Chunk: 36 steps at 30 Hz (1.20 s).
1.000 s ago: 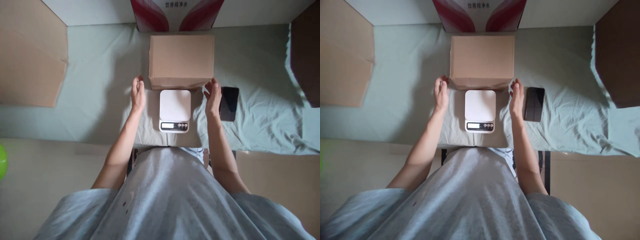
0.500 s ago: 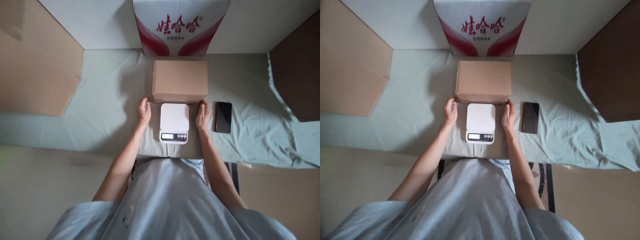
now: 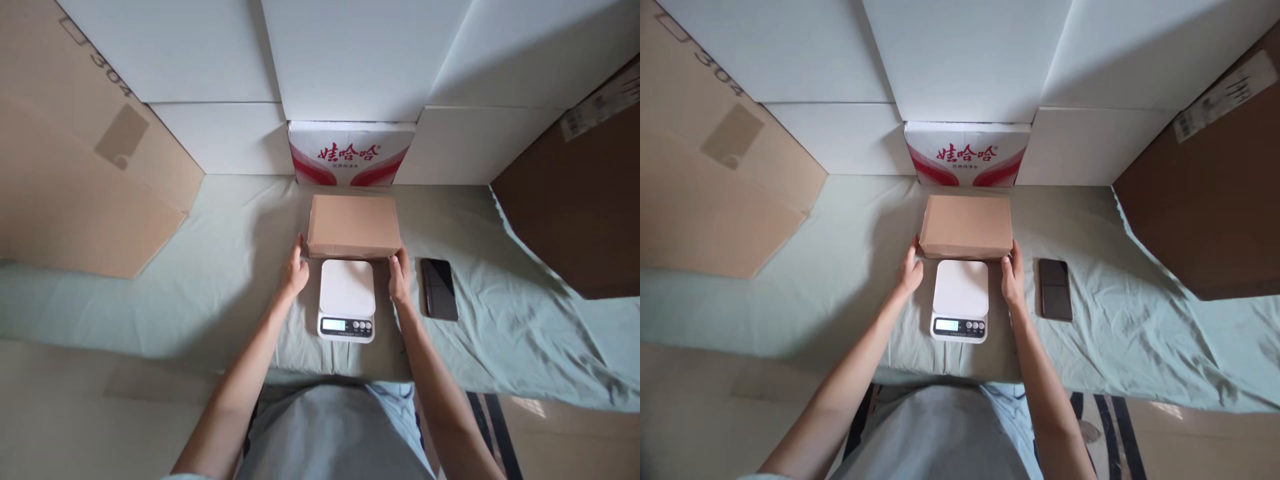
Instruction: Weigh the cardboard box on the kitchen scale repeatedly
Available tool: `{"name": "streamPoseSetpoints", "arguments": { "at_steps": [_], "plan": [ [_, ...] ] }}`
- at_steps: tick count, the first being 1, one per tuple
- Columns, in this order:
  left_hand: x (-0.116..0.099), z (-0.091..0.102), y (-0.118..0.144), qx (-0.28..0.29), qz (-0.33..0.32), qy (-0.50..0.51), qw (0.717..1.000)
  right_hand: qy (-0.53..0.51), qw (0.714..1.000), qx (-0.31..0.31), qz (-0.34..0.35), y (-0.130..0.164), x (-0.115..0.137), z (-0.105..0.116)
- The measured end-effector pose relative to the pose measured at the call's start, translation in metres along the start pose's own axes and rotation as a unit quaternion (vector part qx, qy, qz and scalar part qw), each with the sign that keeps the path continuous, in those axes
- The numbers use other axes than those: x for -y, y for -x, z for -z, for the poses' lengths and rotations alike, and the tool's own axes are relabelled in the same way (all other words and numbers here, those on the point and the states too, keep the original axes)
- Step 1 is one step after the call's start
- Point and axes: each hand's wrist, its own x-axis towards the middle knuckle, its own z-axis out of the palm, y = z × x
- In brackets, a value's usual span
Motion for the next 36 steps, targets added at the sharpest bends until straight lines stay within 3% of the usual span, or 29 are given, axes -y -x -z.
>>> {"name": "streamPoseSetpoints", "arguments": {
  "at_steps": [4,7,10,14,18,21,31,36],
  "plan": [
    [-0.015,-0.006,-0.01,0.025,0.018,0.036,0.999,-0.013,0.999,0.025,0.017,-0.009,0.019,-0.004],
    [-0.034,0.002,-0.005,0.021,0.021,0.048,0.998,-0.017,0.999,0.034,0.025,-0.005,0.036,0.0],
    [-0.054,0.02,0.018,0.006,0.004,0.059,0.998,-0.032,0.999,0.01,0.043,0.014,0.049,0.01],
    [-0.067,0.039,0.065,-0.001,0.01,0.043,0.999,-0.052,0.998,-0.032,0.024,0.061,0.051,0.024],
    [-0.061,0.042,0.104,0.001,0.037,0.043,0.998,-0.055,0.998,-0.038,-0.021,0.105,0.044,0.03],
    [-0.053,0.042,0.119,0.014,0.049,0.052,0.997,-0.048,0.997,-0.043,-0.04,0.12,0.043,0.031],
    [-0.038,0.037,0.128,0.026,0.069,0.055,0.996,0.001,0.999,-0.012,-0.03,0.123,0.049,0.034],
    [-0.039,0.041,0.13,0.021,0.08,0.055,0.995,-0.034,0.997,-0.054,-0.05,0.122,0.035,0.037]
  ]
}}
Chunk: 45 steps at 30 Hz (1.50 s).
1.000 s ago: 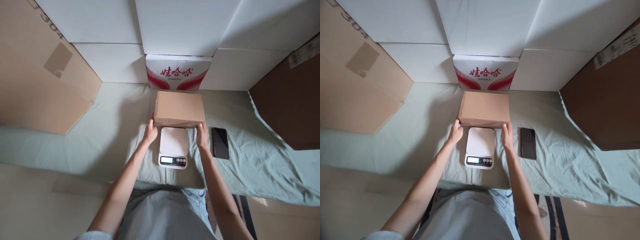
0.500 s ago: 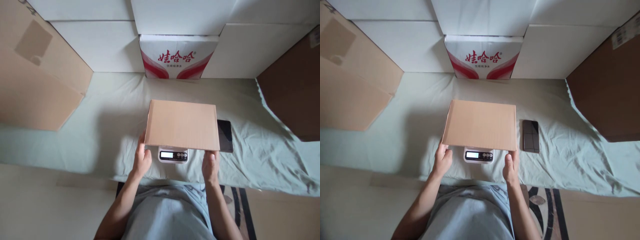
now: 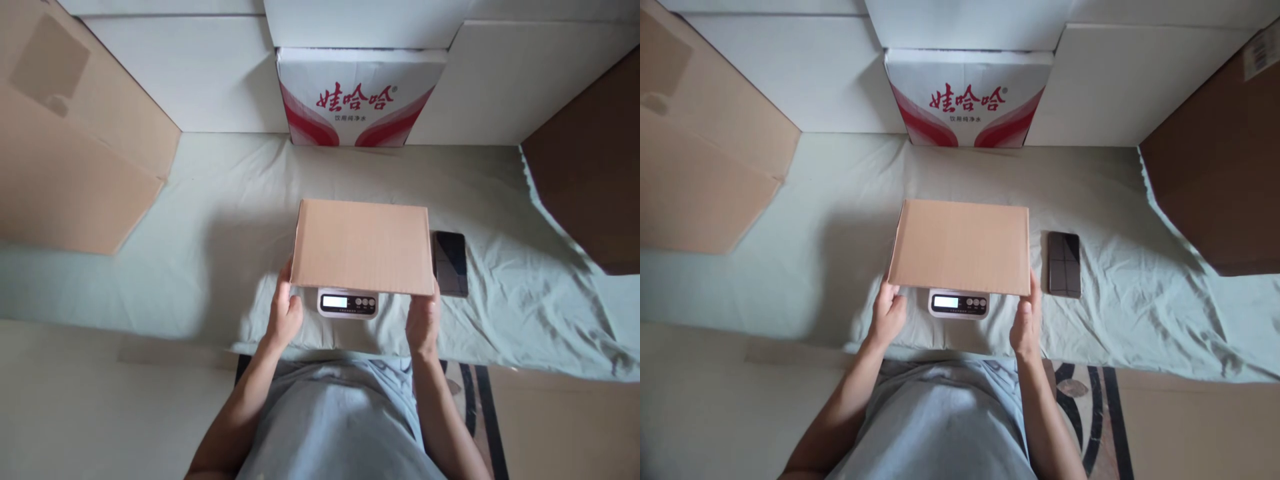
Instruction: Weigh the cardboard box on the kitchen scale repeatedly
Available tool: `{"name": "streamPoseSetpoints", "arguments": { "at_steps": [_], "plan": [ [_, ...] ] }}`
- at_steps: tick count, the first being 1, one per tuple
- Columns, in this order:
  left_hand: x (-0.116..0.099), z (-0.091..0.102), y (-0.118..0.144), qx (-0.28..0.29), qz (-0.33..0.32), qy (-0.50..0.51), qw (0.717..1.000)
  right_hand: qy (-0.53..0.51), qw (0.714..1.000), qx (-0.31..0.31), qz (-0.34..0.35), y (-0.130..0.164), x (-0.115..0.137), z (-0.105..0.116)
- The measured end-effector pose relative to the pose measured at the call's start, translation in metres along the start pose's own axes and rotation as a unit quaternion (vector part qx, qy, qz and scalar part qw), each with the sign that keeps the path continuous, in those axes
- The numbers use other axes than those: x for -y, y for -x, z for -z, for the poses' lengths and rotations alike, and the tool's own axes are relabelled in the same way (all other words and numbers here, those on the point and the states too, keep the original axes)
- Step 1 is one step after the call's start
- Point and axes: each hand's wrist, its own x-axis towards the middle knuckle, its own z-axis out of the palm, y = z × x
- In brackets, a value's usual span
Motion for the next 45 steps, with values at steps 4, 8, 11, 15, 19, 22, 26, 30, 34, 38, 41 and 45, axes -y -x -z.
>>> {"name": "streamPoseSetpoints", "arguments": {
  "at_steps": [4,8,11,15,19,22,26,30,34,38,41,45],
  "plan": [
    [-0.003,0.007,-0.001,-0.027,0.013,0.02,0.999,-0.08,0.996,-0.03,-0.016,-0.003,-0.003,0.002],
    [-0.002,0.01,-0.003,-0.042,0.007,0.036,0.998,-0.084,0.995,-0.028,-0.047,-0.001,-0.001,0.006],
    [-0.003,0.008,-0.003,-0.044,0.002,0.045,0.998,-0.077,0.995,-0.025,-0.055,0.002,0.001,0.007],
    [-0.006,0.007,-0.002,-0.033,0.006,0.051,0.998,-0.089,0.995,-0.022,-0.049,0.002,0.005,0.004],
    [-0.009,0.007,-0.001,-0.034,-0.004,0.056,0.998,-0.105,0.994,-0.025,-0.031,0.0,0.013,0.0],
    [-0.012,0.007,0.003,-0.027,-0.019,0.074,0.997,-0.101,0.994,-0.025,-0.015,0.001,0.019,-0.003],
    [-0.019,0.004,0.01,-0.002,-0.034,0.1,0.994,-0.078,0.997,-0.012,-0.005,0.005,0.026,-0.007],
    [-0.033,0.001,0.003,0.006,-0.061,0.107,0.992,-0.087,0.996,-0.01,0.03,-0.007,0.035,-0.014],
    [-0.046,-0.003,-0.034,-0.009,-0.135,0.113,0.984,-0.106,0.991,0.004,0.076,-0.041,0.043,-0.026],
    [-0.045,-0.013,-0.084,0.003,-0.166,0.133,0.977,-0.121,0.989,0.022,0.085,-0.079,0.037,-0.04],
    [-0.034,-0.022,-0.111,0.002,-0.154,0.137,0.978,-0.105,0.99,0.036,0.082,-0.097,0.027,-0.05],
    [-0.022,-0.03,-0.126,-0.002,-0.127,0.139,0.982,-0.089,0.991,0.057,0.079,-0.108,0.014,-0.057]
  ]
}}
